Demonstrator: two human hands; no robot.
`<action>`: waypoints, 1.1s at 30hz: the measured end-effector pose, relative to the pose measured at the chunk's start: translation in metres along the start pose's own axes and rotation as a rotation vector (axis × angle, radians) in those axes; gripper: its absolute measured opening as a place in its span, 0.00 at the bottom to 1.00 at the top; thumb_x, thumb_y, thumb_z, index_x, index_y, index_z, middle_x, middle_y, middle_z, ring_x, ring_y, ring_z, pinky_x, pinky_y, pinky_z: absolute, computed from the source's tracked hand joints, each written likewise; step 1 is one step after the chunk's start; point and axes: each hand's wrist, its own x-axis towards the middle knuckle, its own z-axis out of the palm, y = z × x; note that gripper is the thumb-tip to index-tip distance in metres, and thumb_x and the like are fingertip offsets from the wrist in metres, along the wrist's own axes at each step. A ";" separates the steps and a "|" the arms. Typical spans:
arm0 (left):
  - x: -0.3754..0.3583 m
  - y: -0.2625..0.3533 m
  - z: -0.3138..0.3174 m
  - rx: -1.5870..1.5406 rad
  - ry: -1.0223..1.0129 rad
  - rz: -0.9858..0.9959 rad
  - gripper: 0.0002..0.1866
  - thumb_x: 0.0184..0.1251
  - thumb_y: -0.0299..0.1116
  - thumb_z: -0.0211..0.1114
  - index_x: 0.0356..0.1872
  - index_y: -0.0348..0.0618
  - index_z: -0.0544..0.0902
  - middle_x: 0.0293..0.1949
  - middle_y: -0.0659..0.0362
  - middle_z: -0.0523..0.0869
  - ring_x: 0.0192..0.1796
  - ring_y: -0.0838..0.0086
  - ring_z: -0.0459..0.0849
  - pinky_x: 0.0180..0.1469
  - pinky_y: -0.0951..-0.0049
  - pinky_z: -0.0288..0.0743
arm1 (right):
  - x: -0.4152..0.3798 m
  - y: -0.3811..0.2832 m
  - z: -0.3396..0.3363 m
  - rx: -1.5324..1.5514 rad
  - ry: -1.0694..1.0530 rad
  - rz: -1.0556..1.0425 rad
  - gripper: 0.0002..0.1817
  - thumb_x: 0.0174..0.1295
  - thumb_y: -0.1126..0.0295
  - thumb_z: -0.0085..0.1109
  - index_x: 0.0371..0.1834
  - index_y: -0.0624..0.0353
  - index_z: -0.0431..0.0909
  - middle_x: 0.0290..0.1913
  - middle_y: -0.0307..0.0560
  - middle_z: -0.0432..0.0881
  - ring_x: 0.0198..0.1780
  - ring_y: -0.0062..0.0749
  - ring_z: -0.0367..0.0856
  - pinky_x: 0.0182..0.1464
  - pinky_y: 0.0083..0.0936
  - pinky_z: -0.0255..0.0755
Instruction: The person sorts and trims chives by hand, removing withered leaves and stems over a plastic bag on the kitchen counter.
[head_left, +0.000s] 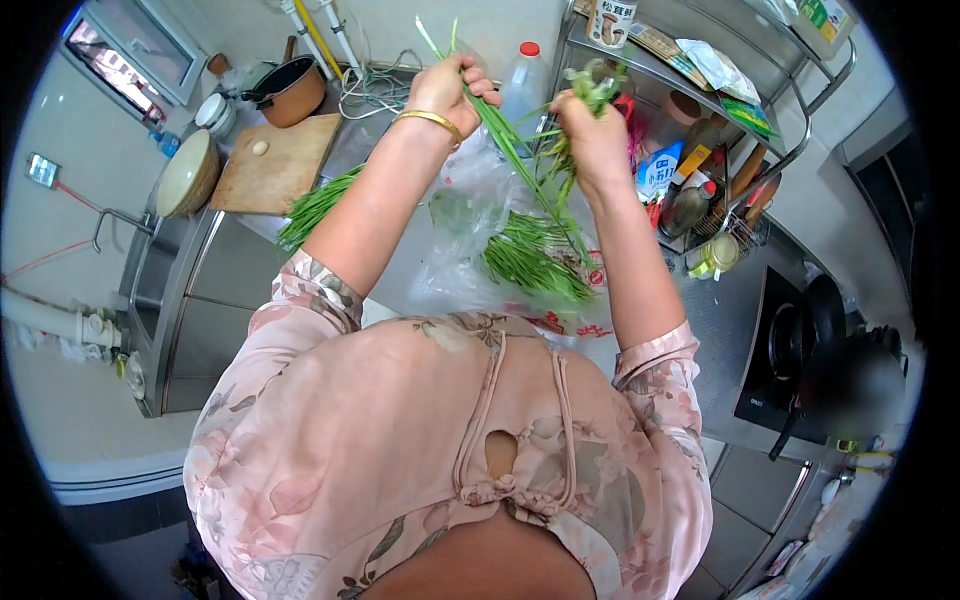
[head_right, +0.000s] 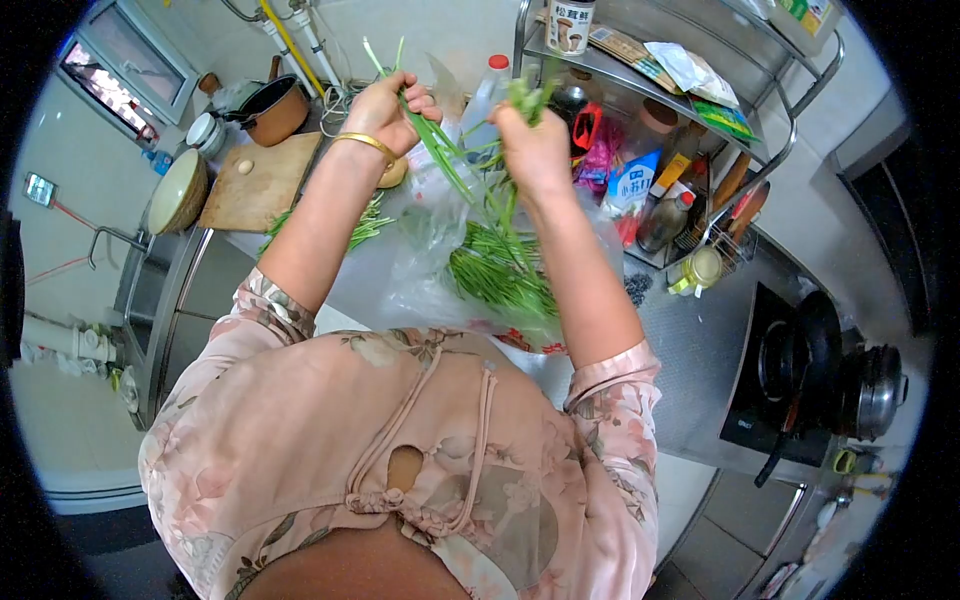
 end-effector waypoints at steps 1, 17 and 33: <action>0.000 0.002 -0.002 -0.050 -0.006 0.011 0.09 0.68 0.33 0.40 0.29 0.42 0.62 0.19 0.64 0.59 0.20 0.77 0.56 0.24 0.76 0.58 | 0.001 -0.002 -0.007 0.005 -0.039 0.016 0.07 0.53 0.67 0.54 0.26 0.58 0.76 0.21 0.31 0.68 0.22 0.15 0.62 0.25 0.16 0.57; -0.011 0.000 -0.012 -0.313 -0.202 -0.164 0.15 0.70 0.38 0.38 0.28 0.40 0.65 0.20 0.63 0.60 0.21 0.78 0.58 0.26 0.77 0.57 | -0.011 0.015 0.006 0.347 -0.517 0.431 0.06 0.56 0.68 0.54 0.24 0.55 0.72 0.16 0.27 0.62 0.18 0.12 0.57 0.20 0.13 0.49; 0.012 0.063 -0.084 0.356 -0.145 0.077 0.08 0.67 0.35 0.47 0.32 0.41 0.68 0.20 0.65 0.62 0.20 0.79 0.58 0.24 0.80 0.56 | -0.047 0.018 -0.078 0.175 -0.375 0.260 0.08 0.49 0.67 0.56 0.29 0.60 0.73 0.26 0.36 0.72 0.28 0.21 0.67 0.33 0.19 0.61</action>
